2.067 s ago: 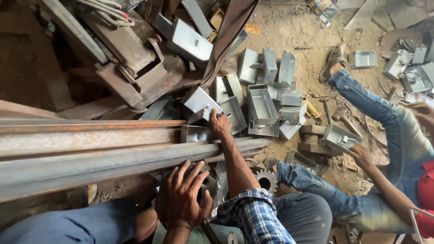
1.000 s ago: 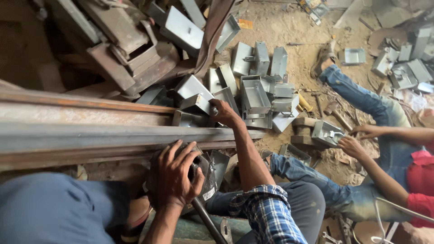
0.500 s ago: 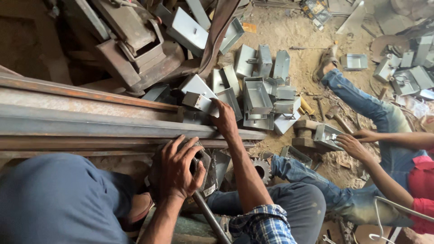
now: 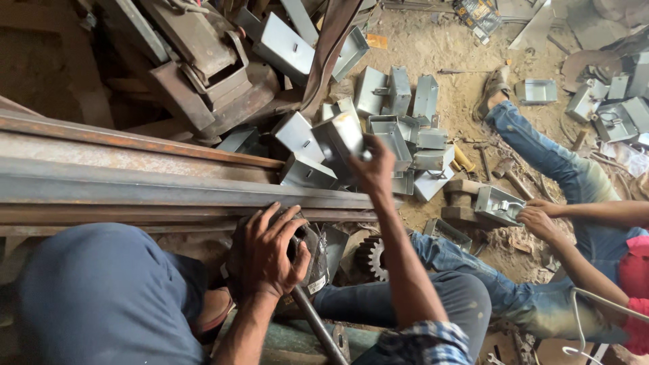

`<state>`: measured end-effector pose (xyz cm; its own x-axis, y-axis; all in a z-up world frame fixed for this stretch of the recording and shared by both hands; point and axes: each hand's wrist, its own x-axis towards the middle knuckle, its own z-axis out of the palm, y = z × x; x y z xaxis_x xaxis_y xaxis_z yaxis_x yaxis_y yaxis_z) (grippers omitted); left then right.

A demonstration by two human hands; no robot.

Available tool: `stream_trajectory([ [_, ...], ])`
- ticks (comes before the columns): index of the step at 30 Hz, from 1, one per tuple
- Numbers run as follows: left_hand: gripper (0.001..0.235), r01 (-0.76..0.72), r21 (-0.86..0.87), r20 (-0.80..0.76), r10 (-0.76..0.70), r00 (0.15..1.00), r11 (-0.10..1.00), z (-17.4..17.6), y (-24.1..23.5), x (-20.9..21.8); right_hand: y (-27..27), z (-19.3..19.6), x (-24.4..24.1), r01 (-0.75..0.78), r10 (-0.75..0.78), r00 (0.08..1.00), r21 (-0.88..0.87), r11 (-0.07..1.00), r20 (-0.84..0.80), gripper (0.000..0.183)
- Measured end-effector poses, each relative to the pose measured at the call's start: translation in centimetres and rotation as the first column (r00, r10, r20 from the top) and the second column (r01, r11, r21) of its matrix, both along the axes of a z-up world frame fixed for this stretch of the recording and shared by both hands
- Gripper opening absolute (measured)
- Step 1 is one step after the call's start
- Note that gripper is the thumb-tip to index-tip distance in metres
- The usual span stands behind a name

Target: The person assembles and secures components of small metal boxes by hand, using a hammer to fit parts together and a punch-like tool to create or widen holes.

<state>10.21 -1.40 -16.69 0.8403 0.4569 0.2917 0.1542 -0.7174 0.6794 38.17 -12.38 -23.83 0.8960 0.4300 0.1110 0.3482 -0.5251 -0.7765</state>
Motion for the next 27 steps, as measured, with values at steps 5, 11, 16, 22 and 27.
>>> stream_trajectory([
  [5,0.043,0.004,-0.004,-0.002,-0.004,1.0,1.0,-0.2,0.0,-0.1,-7.6,2.3,-4.0,0.208,-0.142,0.811,0.054,0.977,-0.568,0.064],
  [11,0.041,-0.001,-0.013,0.034,0.002,0.999,1.0,0.0,-0.2,-0.3,-17.0,2.6,-15.6,-0.181,0.203,0.977,-0.231,0.956,0.073,0.029],
  [16,0.04,-0.008,-0.017,0.047,0.009,0.999,1.0,-0.6,-0.5,-0.7,-17.9,1.8,-23.1,0.754,-0.124,0.149,0.032,0.656,-0.981,0.046],
  [22,0.034,-0.01,0.007,0.054,0.01,0.999,1.0,-2.2,-0.8,-1.1,-17.2,1.0,-21.5,0.736,-0.115,0.197,0.07,0.673,-0.974,0.049],
  [27,0.031,-0.014,0.107,-0.079,0.022,0.997,0.994,-1.4,-1.7,-0.4,-18.3,0.0,-20.6,0.577,-0.361,0.582,0.057,0.815,-0.729,0.043],
])
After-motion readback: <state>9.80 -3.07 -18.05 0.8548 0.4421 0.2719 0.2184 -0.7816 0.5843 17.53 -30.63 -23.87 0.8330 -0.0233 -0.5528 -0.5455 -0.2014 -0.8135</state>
